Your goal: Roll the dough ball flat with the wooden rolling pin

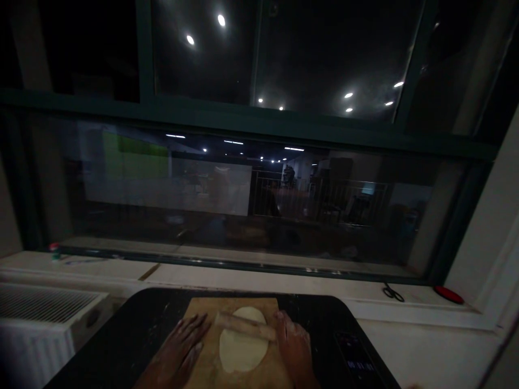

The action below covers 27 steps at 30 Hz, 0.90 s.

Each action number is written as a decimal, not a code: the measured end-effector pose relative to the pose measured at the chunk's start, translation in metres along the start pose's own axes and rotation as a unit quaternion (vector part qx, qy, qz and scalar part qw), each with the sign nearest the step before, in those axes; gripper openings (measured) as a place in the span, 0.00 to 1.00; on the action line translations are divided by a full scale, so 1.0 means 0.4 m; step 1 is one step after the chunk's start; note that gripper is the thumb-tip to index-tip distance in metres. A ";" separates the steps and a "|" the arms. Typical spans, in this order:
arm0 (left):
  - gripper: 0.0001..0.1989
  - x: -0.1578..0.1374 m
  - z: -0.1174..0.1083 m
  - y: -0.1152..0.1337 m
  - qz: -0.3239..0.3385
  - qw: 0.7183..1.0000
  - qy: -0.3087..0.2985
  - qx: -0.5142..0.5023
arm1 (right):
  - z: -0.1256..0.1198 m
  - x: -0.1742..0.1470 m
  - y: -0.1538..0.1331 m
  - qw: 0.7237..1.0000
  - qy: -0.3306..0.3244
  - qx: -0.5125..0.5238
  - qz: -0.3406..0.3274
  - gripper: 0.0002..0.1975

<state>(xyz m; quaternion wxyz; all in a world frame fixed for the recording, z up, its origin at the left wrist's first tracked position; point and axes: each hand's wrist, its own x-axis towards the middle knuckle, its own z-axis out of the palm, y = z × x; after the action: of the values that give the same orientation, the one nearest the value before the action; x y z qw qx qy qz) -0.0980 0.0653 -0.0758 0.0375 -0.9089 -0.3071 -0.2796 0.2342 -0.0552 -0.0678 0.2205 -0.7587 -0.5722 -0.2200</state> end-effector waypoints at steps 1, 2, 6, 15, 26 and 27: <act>0.26 -0.014 -0.011 -0.005 0.009 1.000 -0.009 -0.003 | 0.008 -0.017 -0.004 1.000 -0.002 0.001 0.004 0.26; 0.27 -0.023 -0.024 -0.007 0.014 1.000 -0.016 -0.006 | 0.011 -0.033 -0.009 1.000 -0.016 0.010 0.010 0.27; 0.19 0.003 -0.078 0.021 -0.016 0.999 -0.034 -0.022 | -0.005 -0.066 -0.027 0.992 -0.027 0.114 0.045 0.33; 0.22 0.231 0.009 0.199 -0.028 0.983 -0.123 -0.132 | -0.039 -0.026 -0.003 0.869 0.038 0.440 0.222 0.38; 0.17 0.245 0.014 0.200 0.067 0.961 -0.121 -0.239 | -0.060 -0.006 0.006 0.790 0.047 0.527 0.310 0.38; 0.16 0.239 0.008 0.203 0.069 0.960 -0.119 -0.245 | -0.062 -0.004 0.006 0.784 0.043 0.532 0.315 0.38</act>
<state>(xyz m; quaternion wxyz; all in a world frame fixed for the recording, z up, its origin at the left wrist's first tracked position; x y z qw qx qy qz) 0.0132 0.0515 -0.0192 -0.2034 -0.9361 -0.1677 -0.2329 0.2339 -0.0716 -0.0491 0.6708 -0.6487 -0.3173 0.1688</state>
